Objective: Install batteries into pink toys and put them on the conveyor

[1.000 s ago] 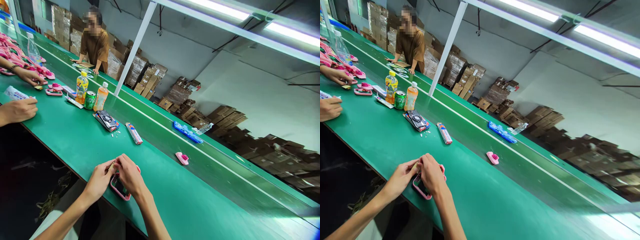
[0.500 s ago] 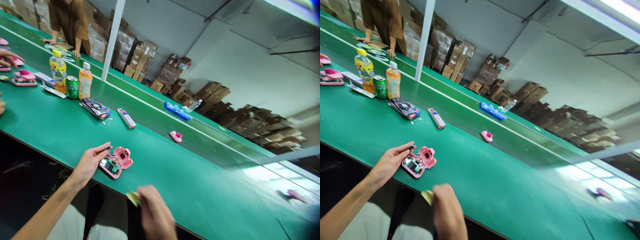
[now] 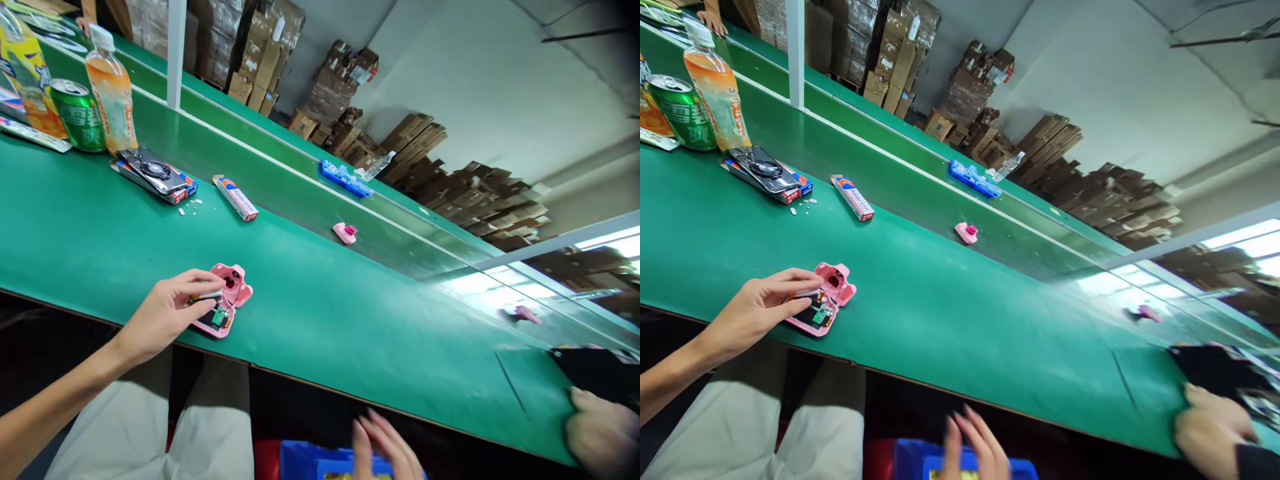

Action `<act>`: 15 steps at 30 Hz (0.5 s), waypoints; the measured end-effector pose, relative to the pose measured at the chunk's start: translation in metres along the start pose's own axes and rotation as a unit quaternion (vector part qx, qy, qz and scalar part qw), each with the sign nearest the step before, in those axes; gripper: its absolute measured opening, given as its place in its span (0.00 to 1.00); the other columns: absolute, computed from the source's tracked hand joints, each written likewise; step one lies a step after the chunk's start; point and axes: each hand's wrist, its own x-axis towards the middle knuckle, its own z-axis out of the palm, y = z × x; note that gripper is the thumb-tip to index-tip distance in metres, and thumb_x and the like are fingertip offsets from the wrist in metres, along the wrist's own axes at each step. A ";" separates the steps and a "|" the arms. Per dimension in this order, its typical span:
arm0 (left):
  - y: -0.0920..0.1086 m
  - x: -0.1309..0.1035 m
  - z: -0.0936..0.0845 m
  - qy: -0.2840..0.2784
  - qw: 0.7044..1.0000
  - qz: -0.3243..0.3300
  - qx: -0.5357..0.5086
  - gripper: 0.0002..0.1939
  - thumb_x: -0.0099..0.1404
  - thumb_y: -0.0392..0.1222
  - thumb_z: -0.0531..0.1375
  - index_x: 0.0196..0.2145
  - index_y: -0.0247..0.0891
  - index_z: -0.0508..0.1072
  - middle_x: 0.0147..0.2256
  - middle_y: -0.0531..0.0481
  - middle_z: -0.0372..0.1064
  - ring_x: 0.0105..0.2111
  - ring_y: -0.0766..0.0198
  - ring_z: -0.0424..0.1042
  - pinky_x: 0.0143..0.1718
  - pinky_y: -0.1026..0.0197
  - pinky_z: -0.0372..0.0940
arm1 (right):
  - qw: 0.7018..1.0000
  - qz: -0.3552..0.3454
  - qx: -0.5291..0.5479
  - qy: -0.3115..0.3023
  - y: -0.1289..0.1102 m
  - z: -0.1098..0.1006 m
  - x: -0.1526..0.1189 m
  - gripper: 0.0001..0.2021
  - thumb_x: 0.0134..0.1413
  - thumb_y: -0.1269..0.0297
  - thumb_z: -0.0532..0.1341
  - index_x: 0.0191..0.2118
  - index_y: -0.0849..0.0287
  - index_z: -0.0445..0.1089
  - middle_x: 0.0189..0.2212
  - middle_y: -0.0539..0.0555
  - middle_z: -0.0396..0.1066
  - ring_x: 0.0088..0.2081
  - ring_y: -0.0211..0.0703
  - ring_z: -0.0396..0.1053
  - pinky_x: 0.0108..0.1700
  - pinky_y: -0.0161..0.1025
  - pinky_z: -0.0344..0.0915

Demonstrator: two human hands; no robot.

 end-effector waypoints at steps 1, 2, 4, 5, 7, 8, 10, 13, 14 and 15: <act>0.000 0.000 0.001 -0.012 1.000 0.006 0.004 0.23 0.62 0.45 0.67 0.55 0.47 0.77 0.55 0.47 0.71 0.57 0.53 0.70 0.57 0.54 0.68 | 0.998 -0.049 0.043 -0.027 -0.018 0.015 0.020 0.09 0.60 0.64 0.63 0.46 0.54 0.75 0.44 0.58 0.78 0.43 0.52 0.78 0.42 0.47 0.78; -0.001 0.001 0.002 -0.023 1.000 0.012 0.000 0.29 0.62 0.43 0.67 0.61 0.48 0.71 0.54 0.47 0.71 0.54 0.55 0.72 0.54 0.55 0.70 | 0.983 -0.108 0.114 -0.096 -0.039 0.031 0.041 0.13 0.62 0.67 0.62 0.52 0.55 0.72 0.49 0.59 0.76 0.48 0.50 0.76 0.48 0.46 0.76; -0.002 0.002 0.004 -0.037 0.999 0.024 -0.021 0.38 0.62 0.40 0.67 0.67 0.49 0.59 0.50 0.48 0.71 0.48 0.59 0.75 0.49 0.58 0.73 | 0.918 -0.240 0.207 -0.238 -0.078 0.065 0.084 0.17 0.66 0.70 0.59 0.58 0.57 0.66 0.58 0.61 0.70 0.59 0.48 0.69 0.58 0.47 0.71; -0.003 0.002 0.004 -0.039 0.998 0.034 -0.032 0.40 0.62 0.38 0.67 0.68 0.48 0.58 0.48 0.49 0.70 0.46 0.61 0.75 0.47 0.60 0.73 | 0.885 -0.286 0.217 -0.296 -0.094 0.078 0.102 0.16 0.66 0.73 0.57 0.57 0.59 0.66 0.58 0.62 0.69 0.60 0.48 0.67 0.59 0.48 0.70; -0.004 0.002 0.004 -0.044 0.996 0.052 -0.050 0.37 0.62 0.36 0.66 0.66 0.47 0.59 0.44 0.51 0.68 0.45 0.63 0.75 0.46 0.62 0.73 | 0.844 -0.314 0.211 -0.380 -0.116 0.097 0.128 0.13 0.66 0.76 0.55 0.52 0.61 0.68 0.52 0.61 0.73 0.53 0.46 0.71 0.53 0.46 0.73; -0.005 0.002 0.004 -0.047 0.996 0.055 -0.057 0.36 0.62 0.36 0.65 0.65 0.47 0.59 0.43 0.51 0.67 0.44 0.63 0.75 0.45 0.63 0.72 | 0.835 -0.313 0.204 -0.404 -0.121 0.101 0.135 0.11 0.66 0.76 0.55 0.50 0.61 0.69 0.48 0.59 0.74 0.49 0.45 0.73 0.49 0.44 0.73; -0.007 0.002 0.004 -0.056 0.995 0.050 -0.072 0.35 0.62 0.35 0.65 0.64 0.47 0.60 0.42 0.52 0.66 0.44 0.64 0.75 0.45 0.63 0.72 | 0.830 -0.305 0.199 -0.423 -0.122 0.101 0.140 0.09 0.66 0.74 0.58 0.49 0.61 0.70 0.45 0.57 0.75 0.45 0.43 0.74 0.46 0.42 0.73; -0.008 0.002 0.004 -0.060 0.993 0.040 -0.090 0.34 0.61 0.35 0.65 0.63 0.46 0.61 0.44 0.49 0.67 0.46 0.61 0.75 0.47 0.61 0.73 | 0.830 -0.319 0.208 -0.408 -0.116 0.094 0.136 0.09 0.64 0.74 0.61 0.48 0.59 0.73 0.44 0.54 0.77 0.46 0.43 0.74 0.48 0.42 0.73; -0.008 0.002 0.002 -0.062 0.993 0.035 -0.092 0.33 0.62 0.35 0.64 0.63 0.46 0.61 0.45 0.49 0.67 0.47 0.60 0.75 0.47 0.60 0.73 | 0.830 -0.325 0.206 -0.405 -0.115 0.092 0.134 0.10 0.65 0.76 0.60 0.47 0.59 0.74 0.43 0.54 0.78 0.46 0.43 0.74 0.48 0.41 0.73; -0.007 0.002 0.001 -0.071 0.993 0.029 -0.092 0.32 0.62 0.35 0.64 0.63 0.46 0.62 0.46 0.48 0.68 0.47 0.59 0.75 0.48 0.59 0.73 | 0.829 -0.330 0.204 -0.403 -0.113 0.092 0.133 0.11 0.65 0.77 0.58 0.46 0.59 0.75 0.43 0.54 0.78 0.46 0.43 0.74 0.49 0.42 0.73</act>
